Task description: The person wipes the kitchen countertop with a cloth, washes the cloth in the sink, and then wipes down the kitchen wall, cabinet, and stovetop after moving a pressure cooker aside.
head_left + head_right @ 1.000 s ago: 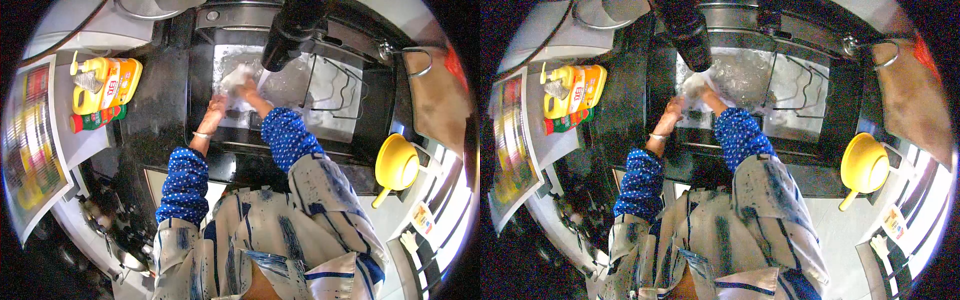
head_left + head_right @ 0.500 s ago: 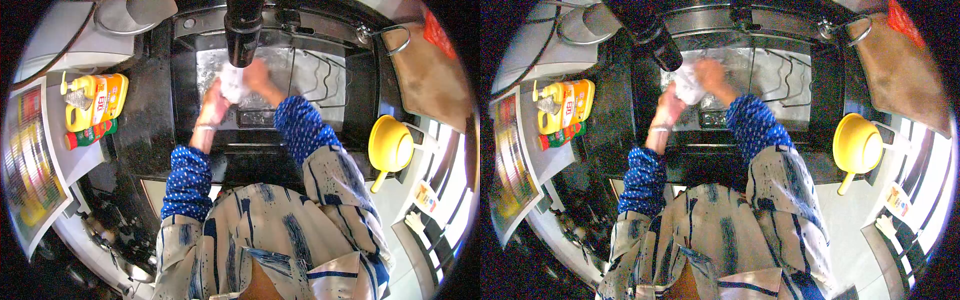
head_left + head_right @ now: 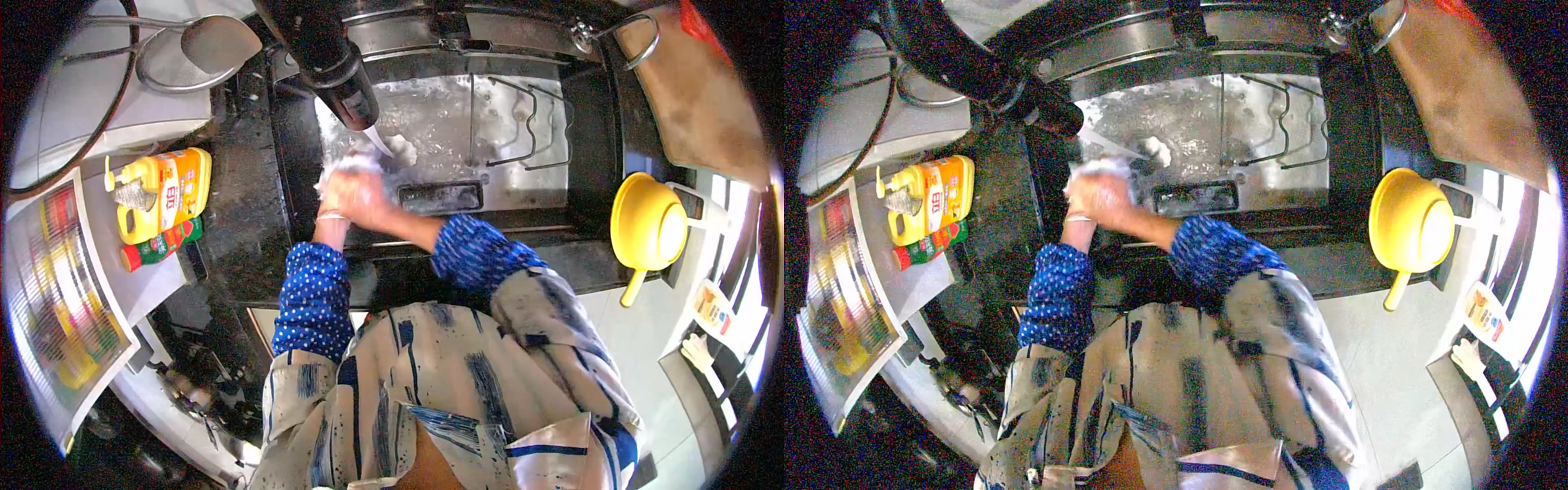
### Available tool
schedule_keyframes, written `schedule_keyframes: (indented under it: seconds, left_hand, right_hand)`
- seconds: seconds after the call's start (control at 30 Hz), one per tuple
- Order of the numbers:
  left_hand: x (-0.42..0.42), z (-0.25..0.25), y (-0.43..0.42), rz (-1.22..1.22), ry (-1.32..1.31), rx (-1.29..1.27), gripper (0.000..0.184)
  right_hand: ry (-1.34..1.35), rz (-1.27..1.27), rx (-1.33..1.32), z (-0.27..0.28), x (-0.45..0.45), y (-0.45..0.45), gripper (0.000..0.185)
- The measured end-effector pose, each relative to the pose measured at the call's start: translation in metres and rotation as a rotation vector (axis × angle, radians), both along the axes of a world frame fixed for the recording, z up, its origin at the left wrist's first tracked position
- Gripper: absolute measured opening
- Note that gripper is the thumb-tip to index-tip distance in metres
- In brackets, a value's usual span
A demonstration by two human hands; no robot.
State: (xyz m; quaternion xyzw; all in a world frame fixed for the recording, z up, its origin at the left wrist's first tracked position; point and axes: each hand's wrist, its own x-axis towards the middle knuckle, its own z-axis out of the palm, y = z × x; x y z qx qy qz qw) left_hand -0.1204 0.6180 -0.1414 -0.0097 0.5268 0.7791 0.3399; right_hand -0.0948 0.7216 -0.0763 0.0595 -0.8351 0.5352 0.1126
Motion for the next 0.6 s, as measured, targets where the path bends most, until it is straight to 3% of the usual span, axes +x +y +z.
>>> schedule_keyframes:
  seconds: [0.03,0.07,0.13,0.17,0.2,0.23,0.27,0.3,0.37,0.4,0.47,0.5,0.57,0.6]
  left_hand:
    - [0.003,0.035,0.016,0.181,-0.114,-0.053,0.04]
    - [0.006,0.069,0.031,0.366,-0.211,-0.098,0.036]
    - [0.002,0.09,0.038,0.312,-0.401,-0.353,0.035]
    - [0.005,0.104,0.051,0.357,-0.293,-0.193,0.032]
    - [-0.002,0.082,0.048,0.476,-0.349,-0.077,0.031]
    - [-0.005,0.07,0.04,0.449,-0.333,-0.047,0.031]
    - [-0.011,0.065,0.028,0.409,-0.312,-0.02,0.031]
    - [-0.003,0.069,0.025,0.384,-0.268,-0.048,0.031]
    - [0.013,0.077,0.018,0.338,-0.179,-0.104,0.031]
    - [0.014,0.058,0.016,0.407,-0.217,0.009,0.029]
    - [0.012,0.077,0.023,0.437,-0.382,0.074,0.024]
    - [0.015,0.094,0.03,0.425,-0.357,0.033,0.023]
    - [0.012,0.097,0.029,0.487,-0.299,-0.105,0.024]
    - [0.011,0.083,0.026,0.558,-0.27,-0.197,0.025]
  right_hand:
    - [0.069,-0.126,0.069,-0.038,-0.015,-0.005,0.019]
    - [0.076,-0.225,0.039,-0.033,-0.034,0.022,0.017]
    - [0.089,-0.326,0.006,-0.018,-0.035,0.054,0.015]
    - [-0.152,-0.292,-0.165,-0.014,-0.036,0.057,0.017]
    - [-0.246,-0.236,-0.084,-0.007,-0.027,0.051,0.016]
    - [-0.333,-0.172,0.002,0.001,-0.017,0.045,0.015]
    - [-0.243,-0.113,0.322,0.014,-0.003,0.029,0.012]
    - [-0.08,-0.129,0.219,0.032,0.013,0.009,0.012]
    - [-0.032,-0.155,0.305,0.017,0.004,0.018,0.017]
    - [-0.008,-0.169,0.348,0.01,-0.001,0.022,0.02]
    - [-0.368,-0.345,0.283,-0.012,-0.021,0.046,0.017]
    - [-0.36,-0.34,0.285,-0.016,-0.022,0.042,0.017]
    - [-0.411,-0.537,-0.046,-0.023,-0.019,0.02,0.026]
    - [-0.222,-0.398,0.02,-0.019,-0.01,0.001,0.023]
